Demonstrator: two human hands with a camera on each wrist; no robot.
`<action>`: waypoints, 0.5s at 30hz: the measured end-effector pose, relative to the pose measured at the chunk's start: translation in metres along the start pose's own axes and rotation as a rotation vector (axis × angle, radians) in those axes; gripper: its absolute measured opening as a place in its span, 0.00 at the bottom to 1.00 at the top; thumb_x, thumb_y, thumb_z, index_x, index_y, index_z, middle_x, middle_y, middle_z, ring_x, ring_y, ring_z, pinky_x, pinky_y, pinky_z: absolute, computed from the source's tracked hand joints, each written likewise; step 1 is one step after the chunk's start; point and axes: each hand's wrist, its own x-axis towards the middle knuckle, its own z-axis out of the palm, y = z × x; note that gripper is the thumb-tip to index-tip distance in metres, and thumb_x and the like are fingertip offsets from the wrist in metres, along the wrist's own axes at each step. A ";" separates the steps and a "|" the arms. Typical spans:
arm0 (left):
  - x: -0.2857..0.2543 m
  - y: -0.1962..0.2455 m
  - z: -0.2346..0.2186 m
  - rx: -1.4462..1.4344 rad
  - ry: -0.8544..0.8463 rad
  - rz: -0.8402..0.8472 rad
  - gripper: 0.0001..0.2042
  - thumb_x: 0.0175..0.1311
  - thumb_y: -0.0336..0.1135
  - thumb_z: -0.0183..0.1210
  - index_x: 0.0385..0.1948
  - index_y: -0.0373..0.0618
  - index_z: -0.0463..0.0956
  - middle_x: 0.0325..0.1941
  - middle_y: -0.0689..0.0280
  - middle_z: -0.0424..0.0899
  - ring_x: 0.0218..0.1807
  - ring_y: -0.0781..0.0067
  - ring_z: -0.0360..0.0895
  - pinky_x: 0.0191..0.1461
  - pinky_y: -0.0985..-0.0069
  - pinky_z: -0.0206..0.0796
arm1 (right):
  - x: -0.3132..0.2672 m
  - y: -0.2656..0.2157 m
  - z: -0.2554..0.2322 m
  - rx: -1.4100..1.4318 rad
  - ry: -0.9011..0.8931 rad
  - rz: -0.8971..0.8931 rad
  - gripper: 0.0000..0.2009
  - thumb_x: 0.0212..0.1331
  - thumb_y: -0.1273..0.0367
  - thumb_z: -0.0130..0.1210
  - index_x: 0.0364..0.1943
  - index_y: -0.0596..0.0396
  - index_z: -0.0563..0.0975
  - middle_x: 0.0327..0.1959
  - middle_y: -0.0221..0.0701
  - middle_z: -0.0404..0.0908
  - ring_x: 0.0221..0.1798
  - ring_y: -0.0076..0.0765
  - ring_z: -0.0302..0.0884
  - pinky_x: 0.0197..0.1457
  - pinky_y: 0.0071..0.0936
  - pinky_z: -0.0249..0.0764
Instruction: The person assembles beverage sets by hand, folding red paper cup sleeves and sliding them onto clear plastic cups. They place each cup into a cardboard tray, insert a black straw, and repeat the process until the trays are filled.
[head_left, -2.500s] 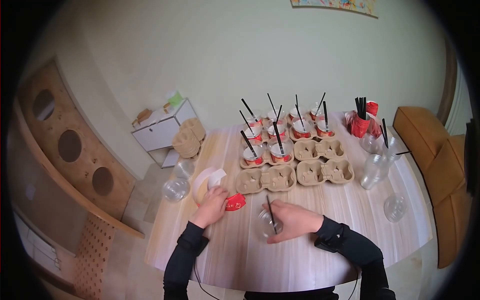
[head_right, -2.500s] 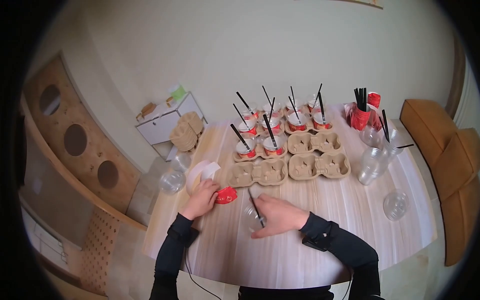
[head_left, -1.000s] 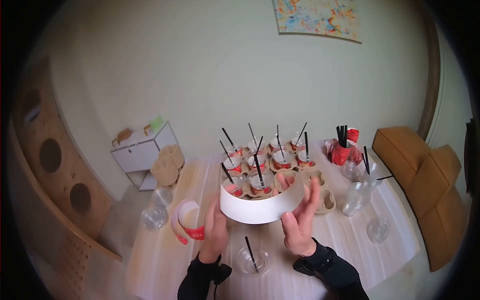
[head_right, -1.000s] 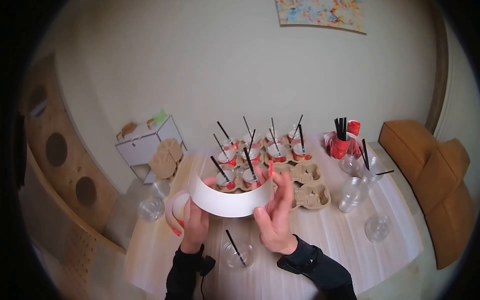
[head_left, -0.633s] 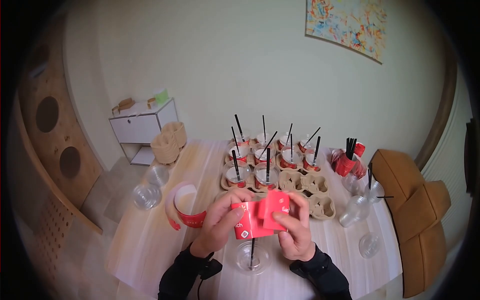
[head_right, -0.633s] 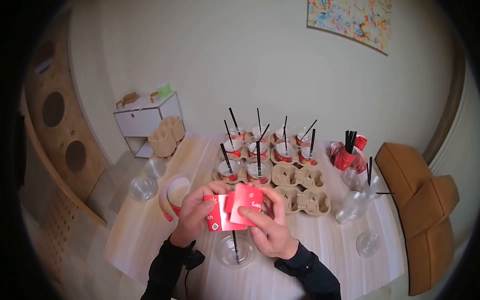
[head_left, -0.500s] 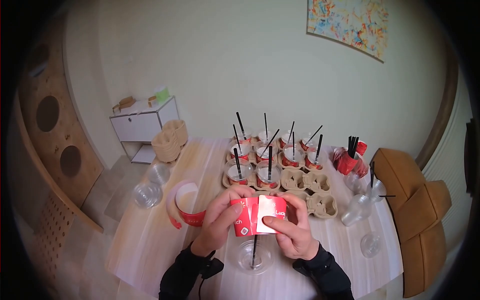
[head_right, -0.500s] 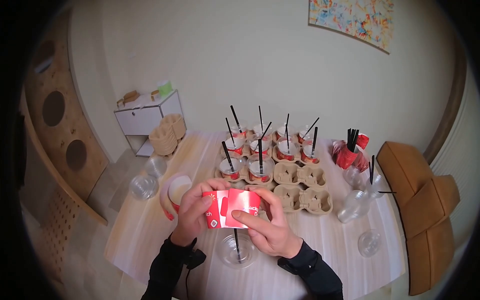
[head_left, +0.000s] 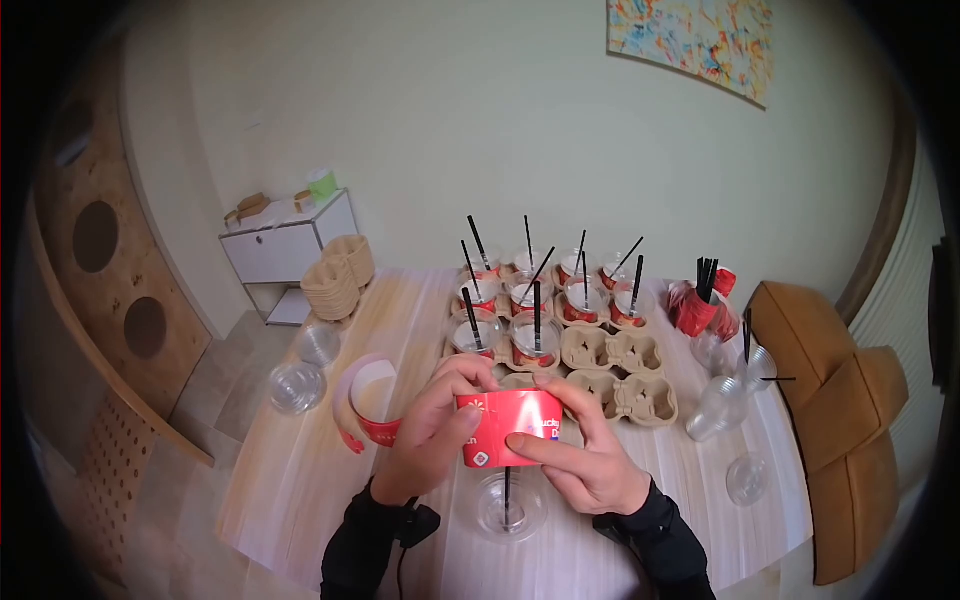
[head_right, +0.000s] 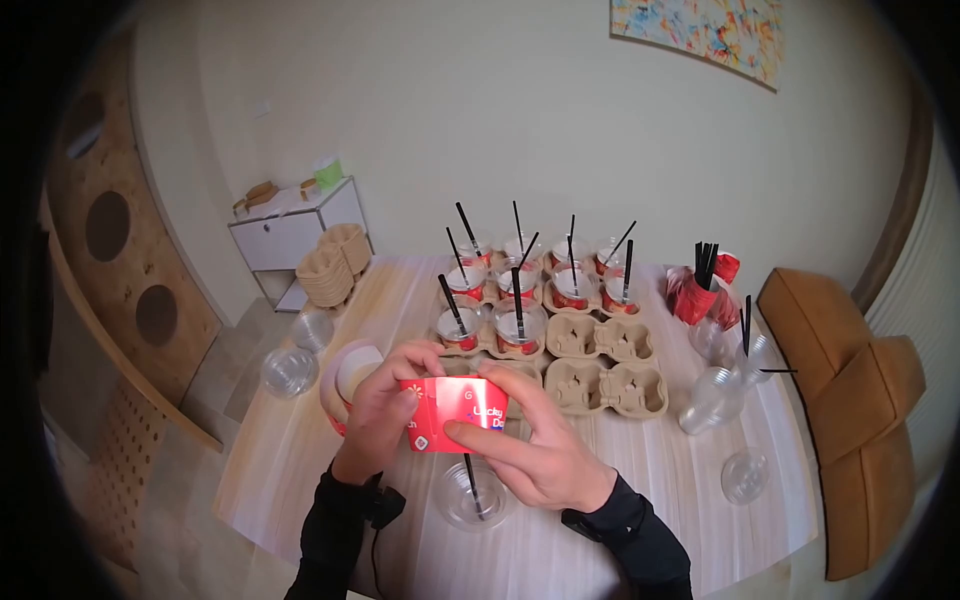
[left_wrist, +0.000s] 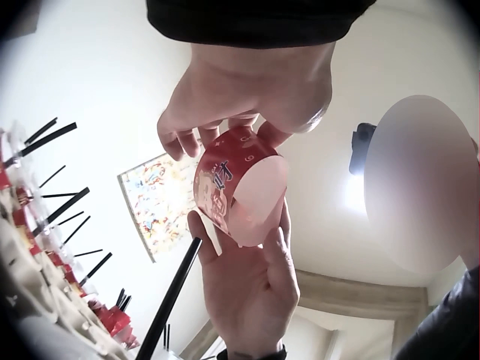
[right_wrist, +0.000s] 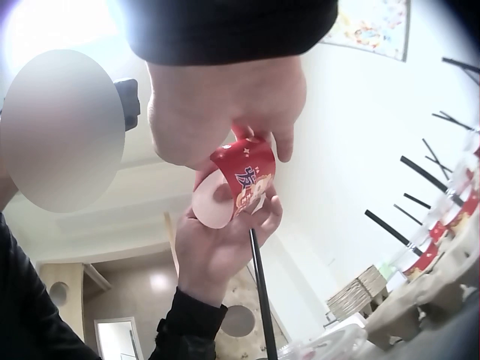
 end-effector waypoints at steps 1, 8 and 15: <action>0.000 -0.001 0.000 -0.066 -0.005 -0.024 0.04 0.69 0.29 0.49 0.34 0.40 0.68 0.53 0.59 0.72 0.63 0.60 0.64 0.73 0.61 0.49 | 0.001 0.000 -0.001 0.000 0.002 0.003 0.22 0.54 0.80 0.58 0.55 0.47 0.83 0.69 0.53 0.60 0.70 0.60 0.63 0.73 0.45 0.61; 0.000 0.001 -0.004 -0.081 -0.046 -0.066 0.05 0.69 0.31 0.49 0.34 0.41 0.68 0.55 0.59 0.71 0.64 0.60 0.63 0.73 0.61 0.47 | -0.001 0.002 -0.001 0.129 -0.020 0.044 0.22 0.55 0.80 0.60 0.55 0.46 0.83 0.69 0.54 0.60 0.73 0.63 0.60 0.74 0.45 0.61; -0.001 0.003 0.000 -0.068 -0.048 -0.133 0.05 0.69 0.30 0.51 0.41 0.40 0.69 0.56 0.58 0.70 0.65 0.64 0.63 0.71 0.63 0.52 | 0.003 0.000 -0.002 0.036 -0.041 -0.009 0.24 0.55 0.78 0.62 0.59 0.51 0.79 0.67 0.53 0.63 0.71 0.62 0.63 0.72 0.45 0.64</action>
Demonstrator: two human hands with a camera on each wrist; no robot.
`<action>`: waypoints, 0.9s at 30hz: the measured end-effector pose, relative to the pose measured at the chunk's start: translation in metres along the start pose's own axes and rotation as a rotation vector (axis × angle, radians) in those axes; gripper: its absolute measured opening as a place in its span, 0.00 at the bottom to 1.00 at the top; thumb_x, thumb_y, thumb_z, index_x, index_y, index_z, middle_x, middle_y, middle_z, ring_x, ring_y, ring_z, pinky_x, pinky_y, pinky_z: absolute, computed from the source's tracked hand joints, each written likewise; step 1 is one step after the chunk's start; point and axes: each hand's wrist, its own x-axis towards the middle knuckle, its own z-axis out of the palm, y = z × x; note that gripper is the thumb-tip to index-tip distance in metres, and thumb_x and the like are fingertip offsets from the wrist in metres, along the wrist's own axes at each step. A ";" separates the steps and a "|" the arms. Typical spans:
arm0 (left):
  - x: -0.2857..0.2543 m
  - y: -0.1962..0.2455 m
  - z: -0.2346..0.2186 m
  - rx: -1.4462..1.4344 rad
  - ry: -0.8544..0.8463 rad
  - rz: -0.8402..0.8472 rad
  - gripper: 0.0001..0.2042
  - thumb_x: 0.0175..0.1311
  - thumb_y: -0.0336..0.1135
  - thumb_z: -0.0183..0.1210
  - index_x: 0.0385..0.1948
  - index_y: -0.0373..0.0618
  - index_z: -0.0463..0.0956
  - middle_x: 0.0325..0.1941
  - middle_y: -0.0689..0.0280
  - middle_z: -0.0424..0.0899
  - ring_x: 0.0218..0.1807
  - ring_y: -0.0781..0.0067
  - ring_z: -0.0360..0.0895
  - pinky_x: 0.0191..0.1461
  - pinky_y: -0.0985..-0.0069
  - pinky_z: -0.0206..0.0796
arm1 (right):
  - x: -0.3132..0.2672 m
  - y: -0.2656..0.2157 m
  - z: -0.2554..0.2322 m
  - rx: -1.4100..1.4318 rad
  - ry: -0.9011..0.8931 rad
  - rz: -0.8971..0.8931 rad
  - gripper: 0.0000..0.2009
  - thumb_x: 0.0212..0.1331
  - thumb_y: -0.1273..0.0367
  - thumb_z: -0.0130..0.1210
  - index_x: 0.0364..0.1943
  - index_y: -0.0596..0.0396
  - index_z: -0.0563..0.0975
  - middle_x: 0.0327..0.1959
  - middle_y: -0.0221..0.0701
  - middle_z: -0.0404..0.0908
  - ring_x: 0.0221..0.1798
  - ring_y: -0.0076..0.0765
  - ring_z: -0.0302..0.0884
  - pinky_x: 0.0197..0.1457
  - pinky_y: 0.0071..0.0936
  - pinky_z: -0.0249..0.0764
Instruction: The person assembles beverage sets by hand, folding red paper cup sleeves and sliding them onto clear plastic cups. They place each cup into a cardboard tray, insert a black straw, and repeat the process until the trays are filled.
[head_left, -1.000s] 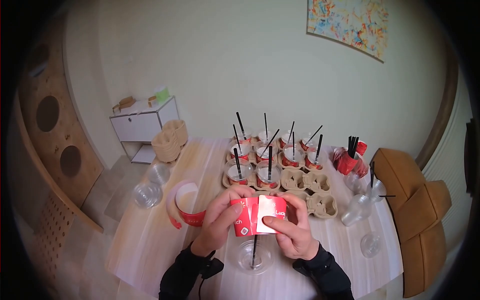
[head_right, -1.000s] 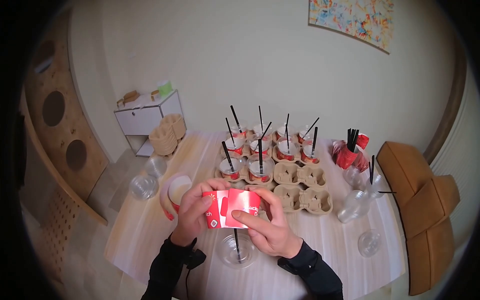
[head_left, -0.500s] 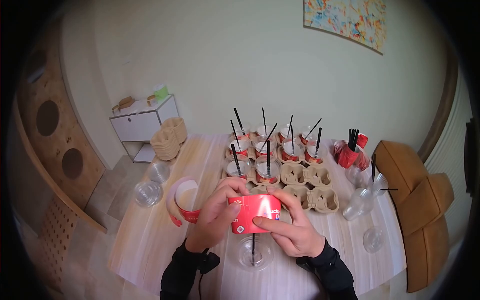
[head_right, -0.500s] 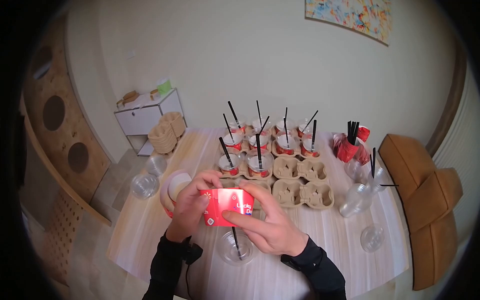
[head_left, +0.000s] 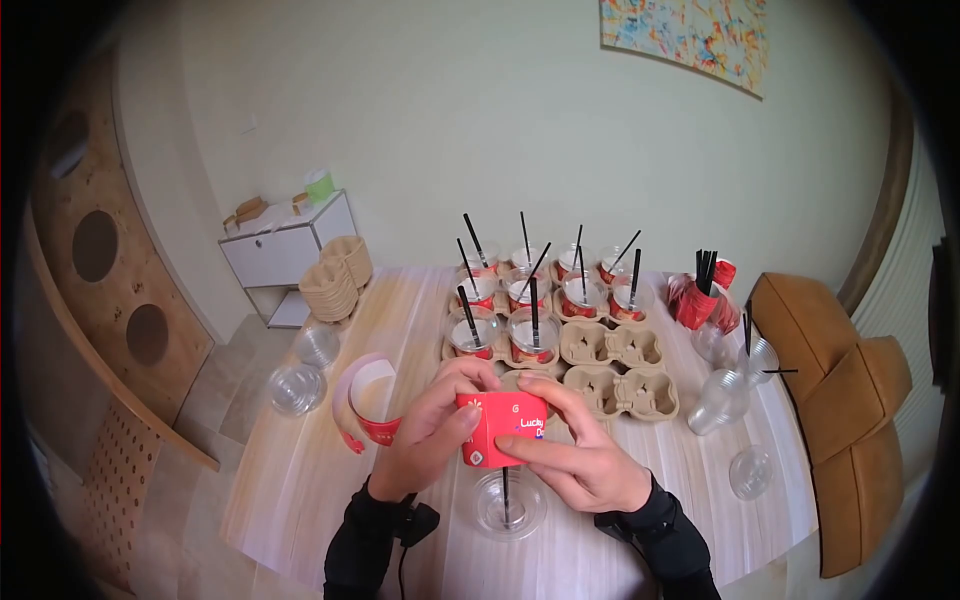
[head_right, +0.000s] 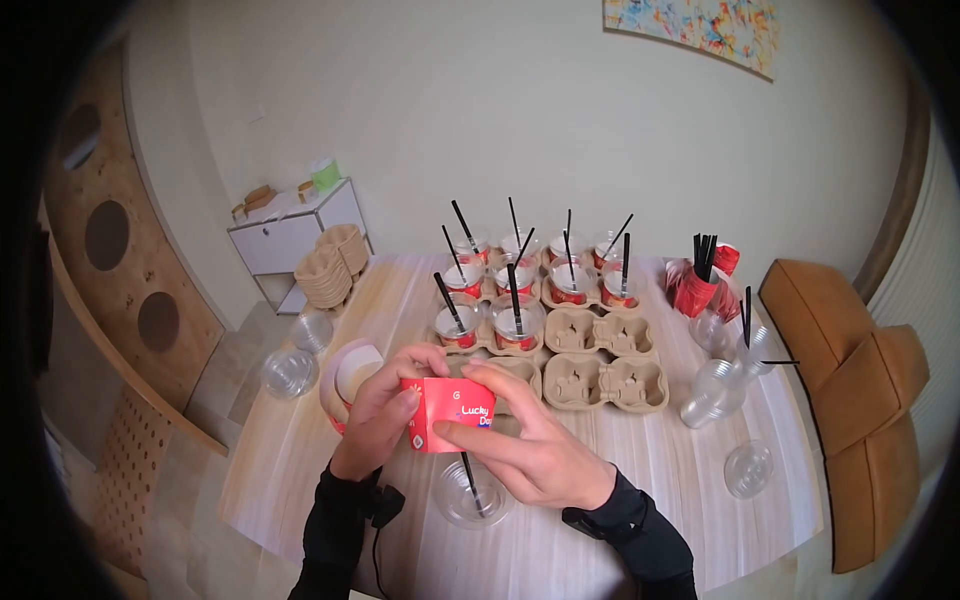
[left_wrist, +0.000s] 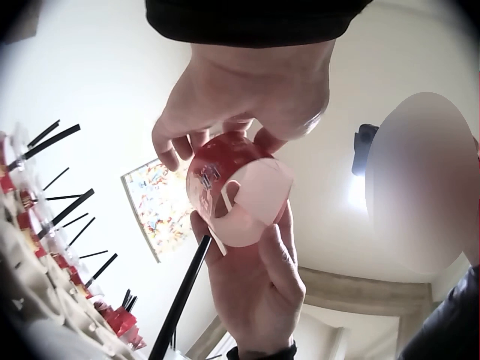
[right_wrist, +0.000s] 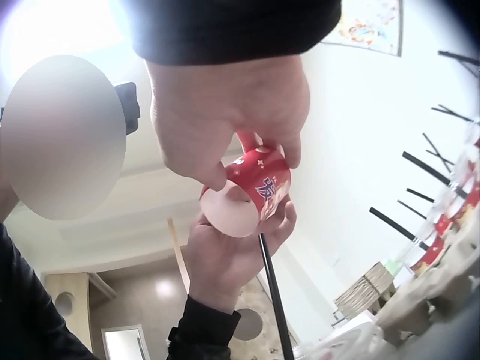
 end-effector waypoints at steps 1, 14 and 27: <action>0.000 0.001 0.003 -0.014 0.038 -0.051 0.09 0.69 0.31 0.52 0.46 0.40 0.69 0.57 0.58 0.70 0.66 0.66 0.62 0.70 0.64 0.54 | 0.000 -0.001 0.001 -0.001 0.003 0.001 0.24 0.55 0.78 0.62 0.59 0.51 0.79 0.67 0.53 0.63 0.71 0.62 0.63 0.72 0.45 0.64; 0.010 -0.013 -0.014 -0.606 0.302 -0.271 0.33 0.71 0.50 0.48 0.70 0.35 0.57 0.69 0.43 0.67 0.66 0.50 0.71 0.62 0.56 0.72 | -0.005 -0.002 0.000 0.049 0.070 0.276 0.50 0.51 0.57 0.72 0.73 0.67 0.54 0.72 0.56 0.60 0.73 0.62 0.60 0.74 0.44 0.60; -0.001 -0.054 -0.029 -0.804 0.261 -0.287 0.28 0.60 0.33 0.66 0.62 0.40 0.65 0.56 0.59 0.78 0.55 0.64 0.80 0.55 0.64 0.77 | -0.023 0.011 0.041 0.023 -0.648 0.421 0.41 0.46 0.57 0.72 0.62 0.62 0.65 0.54 0.46 0.69 0.58 0.54 0.70 0.59 0.40 0.71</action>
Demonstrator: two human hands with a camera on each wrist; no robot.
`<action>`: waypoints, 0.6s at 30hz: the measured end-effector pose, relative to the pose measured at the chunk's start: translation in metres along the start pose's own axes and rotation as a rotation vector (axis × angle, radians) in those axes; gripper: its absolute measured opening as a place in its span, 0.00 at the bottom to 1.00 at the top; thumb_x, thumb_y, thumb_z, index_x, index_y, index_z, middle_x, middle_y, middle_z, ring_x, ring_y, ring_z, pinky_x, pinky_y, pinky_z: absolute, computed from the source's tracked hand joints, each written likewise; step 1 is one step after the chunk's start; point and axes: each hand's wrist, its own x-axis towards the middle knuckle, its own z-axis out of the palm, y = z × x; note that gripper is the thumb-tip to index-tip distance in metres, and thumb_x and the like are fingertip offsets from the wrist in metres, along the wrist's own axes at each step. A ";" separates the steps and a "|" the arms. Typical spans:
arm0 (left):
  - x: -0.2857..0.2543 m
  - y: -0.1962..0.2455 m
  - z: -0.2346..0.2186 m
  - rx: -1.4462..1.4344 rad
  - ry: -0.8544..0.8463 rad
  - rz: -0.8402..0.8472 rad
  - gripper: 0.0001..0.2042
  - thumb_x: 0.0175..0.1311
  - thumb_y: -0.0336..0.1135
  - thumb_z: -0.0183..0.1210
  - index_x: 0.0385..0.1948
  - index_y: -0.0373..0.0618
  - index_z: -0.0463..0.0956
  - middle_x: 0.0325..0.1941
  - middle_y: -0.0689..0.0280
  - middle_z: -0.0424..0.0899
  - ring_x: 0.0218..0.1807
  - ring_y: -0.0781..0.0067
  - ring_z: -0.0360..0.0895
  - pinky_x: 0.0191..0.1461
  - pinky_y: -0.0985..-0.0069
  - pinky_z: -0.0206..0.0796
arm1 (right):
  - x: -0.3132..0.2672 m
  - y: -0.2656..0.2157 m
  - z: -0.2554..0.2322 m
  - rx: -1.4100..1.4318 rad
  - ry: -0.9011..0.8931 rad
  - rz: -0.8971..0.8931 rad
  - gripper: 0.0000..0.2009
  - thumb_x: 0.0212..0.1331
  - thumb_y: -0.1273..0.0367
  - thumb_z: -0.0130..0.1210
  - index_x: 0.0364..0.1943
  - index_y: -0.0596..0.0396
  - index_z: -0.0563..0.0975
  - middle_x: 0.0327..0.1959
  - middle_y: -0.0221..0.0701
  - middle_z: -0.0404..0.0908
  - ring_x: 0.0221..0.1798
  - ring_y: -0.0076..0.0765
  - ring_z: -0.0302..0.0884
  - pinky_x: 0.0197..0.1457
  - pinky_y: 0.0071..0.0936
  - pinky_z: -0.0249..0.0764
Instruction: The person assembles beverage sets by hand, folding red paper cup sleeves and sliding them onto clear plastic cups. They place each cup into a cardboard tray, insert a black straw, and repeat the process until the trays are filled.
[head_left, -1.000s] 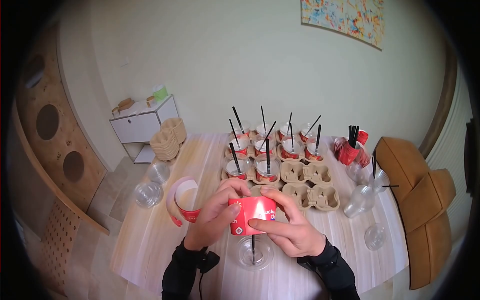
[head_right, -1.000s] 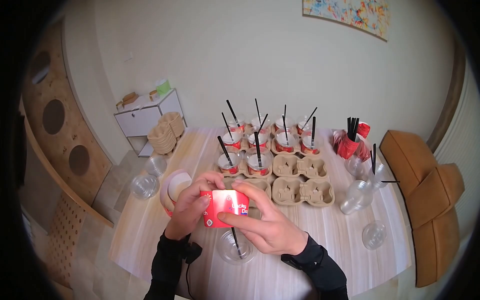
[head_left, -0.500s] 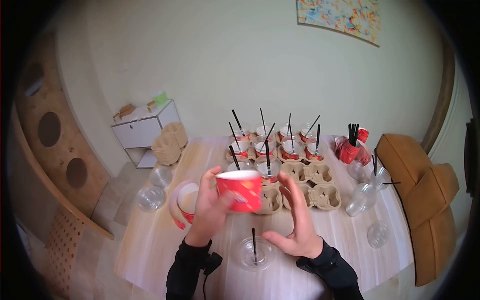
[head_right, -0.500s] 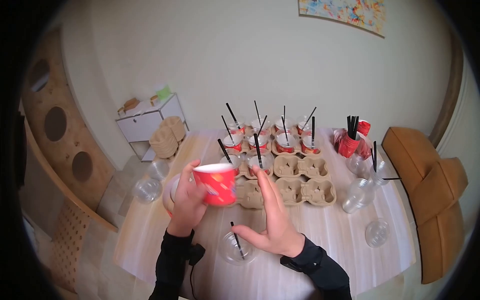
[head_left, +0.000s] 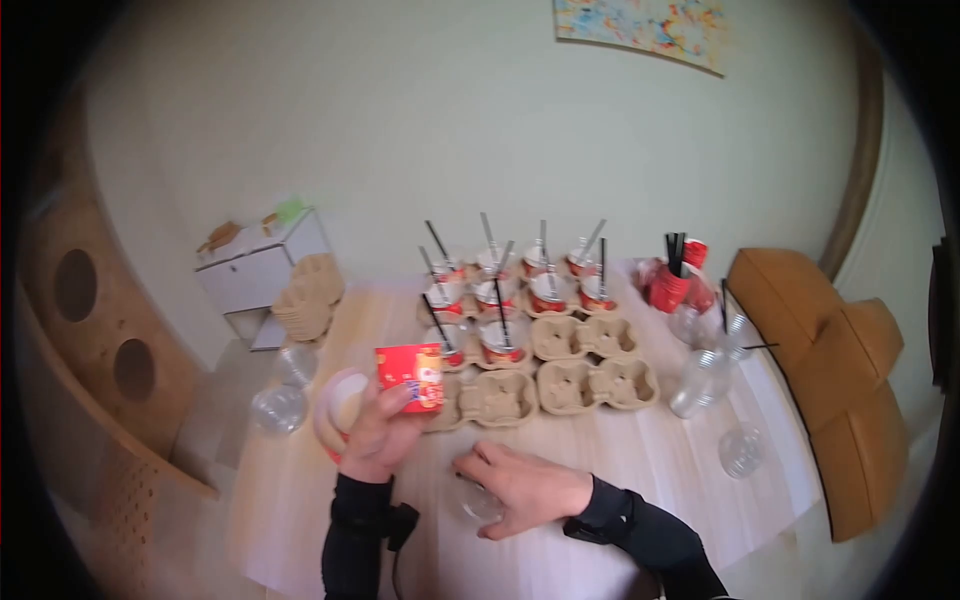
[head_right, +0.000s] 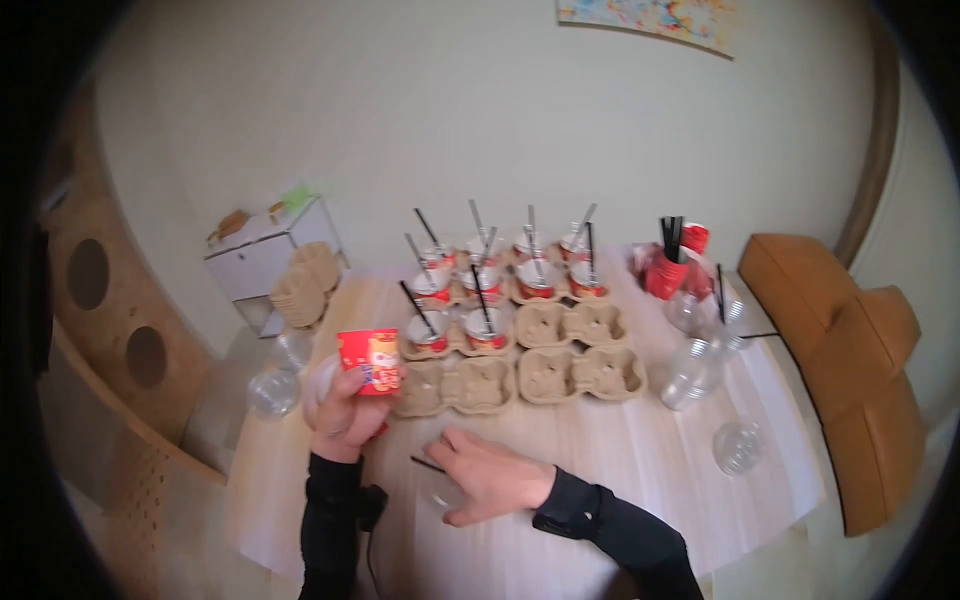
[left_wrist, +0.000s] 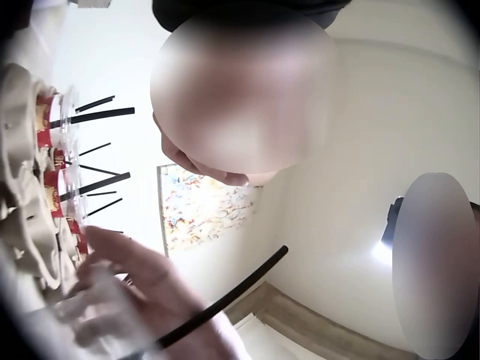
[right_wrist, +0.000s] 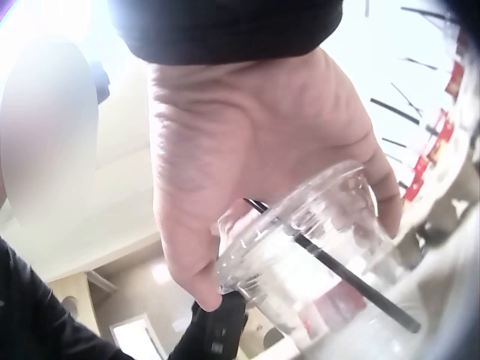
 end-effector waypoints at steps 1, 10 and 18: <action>-0.002 0.002 0.007 0.028 0.018 -0.004 0.28 0.59 0.31 0.66 0.61 0.40 0.65 0.57 0.60 0.78 0.56 0.66 0.79 0.58 0.65 0.76 | -0.005 0.003 -0.011 0.049 0.126 -0.022 0.41 0.45 0.58 0.72 0.63 0.61 0.65 0.53 0.46 0.69 0.57 0.52 0.71 0.59 0.39 0.71; 0.000 -0.022 0.034 0.487 -0.042 -0.098 0.36 0.57 0.34 0.68 0.67 0.36 0.61 0.59 0.63 0.76 0.58 0.76 0.76 0.63 0.74 0.69 | -0.047 0.034 -0.081 0.707 1.059 -0.146 0.42 0.51 0.55 0.69 0.67 0.64 0.63 0.59 0.35 0.69 0.65 0.34 0.66 0.68 0.36 0.65; -0.005 -0.059 0.024 0.400 -0.218 -0.215 0.39 0.56 0.48 0.68 0.66 0.36 0.62 0.57 0.61 0.77 0.55 0.70 0.79 0.57 0.71 0.73 | -0.017 0.026 -0.046 0.564 0.674 -0.177 0.34 0.62 0.64 0.60 0.73 0.54 0.62 0.67 0.39 0.67 0.64 0.38 0.68 0.67 0.36 0.66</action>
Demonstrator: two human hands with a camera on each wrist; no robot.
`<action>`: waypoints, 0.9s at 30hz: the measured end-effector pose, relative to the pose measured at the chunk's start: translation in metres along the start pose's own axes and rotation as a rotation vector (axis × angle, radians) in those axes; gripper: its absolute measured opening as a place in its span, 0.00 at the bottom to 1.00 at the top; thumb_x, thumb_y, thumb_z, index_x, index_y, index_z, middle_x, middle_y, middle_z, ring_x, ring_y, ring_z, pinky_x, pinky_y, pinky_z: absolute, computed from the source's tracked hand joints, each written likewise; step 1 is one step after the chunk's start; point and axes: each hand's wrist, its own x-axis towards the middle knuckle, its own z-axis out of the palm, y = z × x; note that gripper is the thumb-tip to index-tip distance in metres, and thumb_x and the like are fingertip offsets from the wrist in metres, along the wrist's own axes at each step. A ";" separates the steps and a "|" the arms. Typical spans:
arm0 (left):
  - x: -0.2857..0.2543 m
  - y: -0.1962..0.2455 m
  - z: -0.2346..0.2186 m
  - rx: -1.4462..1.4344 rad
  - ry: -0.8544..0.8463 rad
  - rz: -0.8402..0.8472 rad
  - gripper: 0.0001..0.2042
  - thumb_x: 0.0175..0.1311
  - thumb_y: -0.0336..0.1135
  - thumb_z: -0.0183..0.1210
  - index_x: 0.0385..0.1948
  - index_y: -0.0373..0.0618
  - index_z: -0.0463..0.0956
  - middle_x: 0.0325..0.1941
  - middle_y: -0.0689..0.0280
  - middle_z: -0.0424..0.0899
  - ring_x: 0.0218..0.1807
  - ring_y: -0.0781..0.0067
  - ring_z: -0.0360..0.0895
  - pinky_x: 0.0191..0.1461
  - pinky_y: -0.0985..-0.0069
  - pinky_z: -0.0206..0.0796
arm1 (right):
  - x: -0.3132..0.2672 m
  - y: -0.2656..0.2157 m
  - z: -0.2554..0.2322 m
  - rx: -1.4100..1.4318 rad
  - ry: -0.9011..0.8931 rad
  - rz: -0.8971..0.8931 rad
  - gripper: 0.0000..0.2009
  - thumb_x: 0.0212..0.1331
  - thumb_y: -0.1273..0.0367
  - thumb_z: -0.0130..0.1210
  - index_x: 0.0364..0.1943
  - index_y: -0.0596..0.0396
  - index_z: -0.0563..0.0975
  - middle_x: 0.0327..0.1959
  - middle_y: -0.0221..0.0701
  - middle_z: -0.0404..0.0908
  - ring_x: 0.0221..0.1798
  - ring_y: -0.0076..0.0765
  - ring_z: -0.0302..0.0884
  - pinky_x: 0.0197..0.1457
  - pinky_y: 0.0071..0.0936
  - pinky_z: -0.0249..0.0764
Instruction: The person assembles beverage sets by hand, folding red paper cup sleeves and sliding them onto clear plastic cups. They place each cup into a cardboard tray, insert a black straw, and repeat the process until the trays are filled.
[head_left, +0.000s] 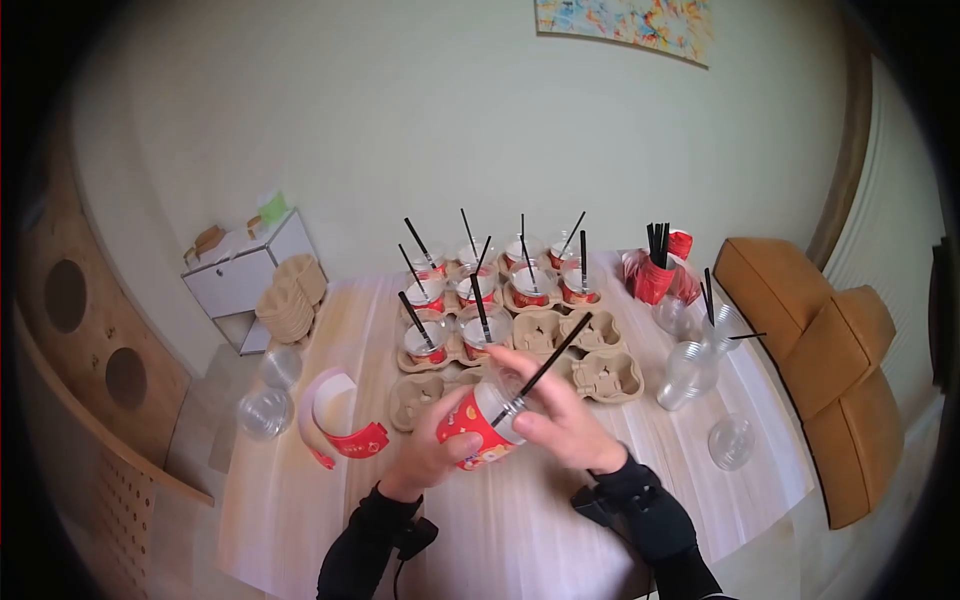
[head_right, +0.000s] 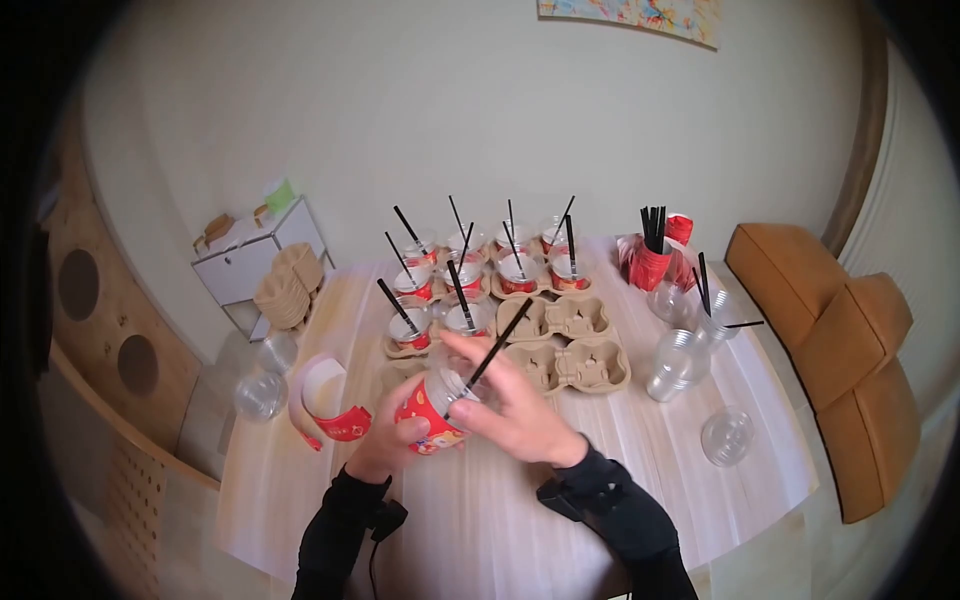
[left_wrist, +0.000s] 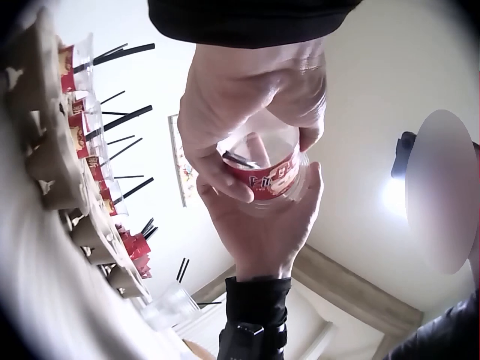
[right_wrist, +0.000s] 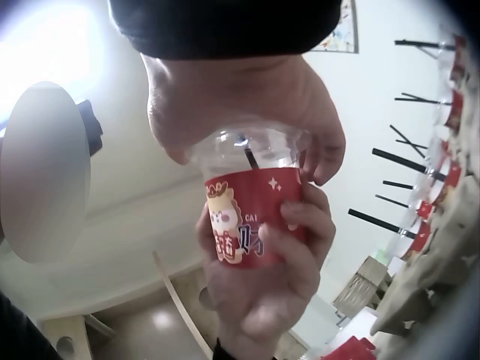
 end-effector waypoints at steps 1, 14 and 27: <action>0.002 -0.006 0.000 0.023 0.066 0.031 0.41 0.54 0.53 0.69 0.65 0.37 0.62 0.55 0.60 0.78 0.52 0.67 0.81 0.52 0.68 0.78 | 0.001 0.004 0.007 -0.013 0.027 -0.019 0.34 0.62 0.65 0.60 0.73 0.54 0.61 0.67 0.39 0.66 0.64 0.39 0.68 0.67 0.36 0.66; 0.012 0.005 -0.012 0.078 0.426 0.135 0.35 0.76 0.61 0.37 0.76 0.52 0.41 0.62 0.54 0.69 0.58 0.61 0.74 0.60 0.63 0.67 | 0.036 0.041 -0.055 -0.266 0.322 0.240 0.38 0.55 0.55 0.69 0.66 0.61 0.66 0.60 0.41 0.74 0.61 0.37 0.74 0.62 0.32 0.70; 0.007 0.010 -0.005 0.112 0.267 0.257 0.36 0.75 0.66 0.35 0.74 0.49 0.44 0.59 0.53 0.72 0.54 0.61 0.77 0.59 0.66 0.67 | 0.074 0.163 -0.090 -1.159 0.135 0.519 0.49 0.51 0.35 0.58 0.69 0.57 0.65 0.62 0.59 0.67 0.64 0.63 0.70 0.67 0.48 0.68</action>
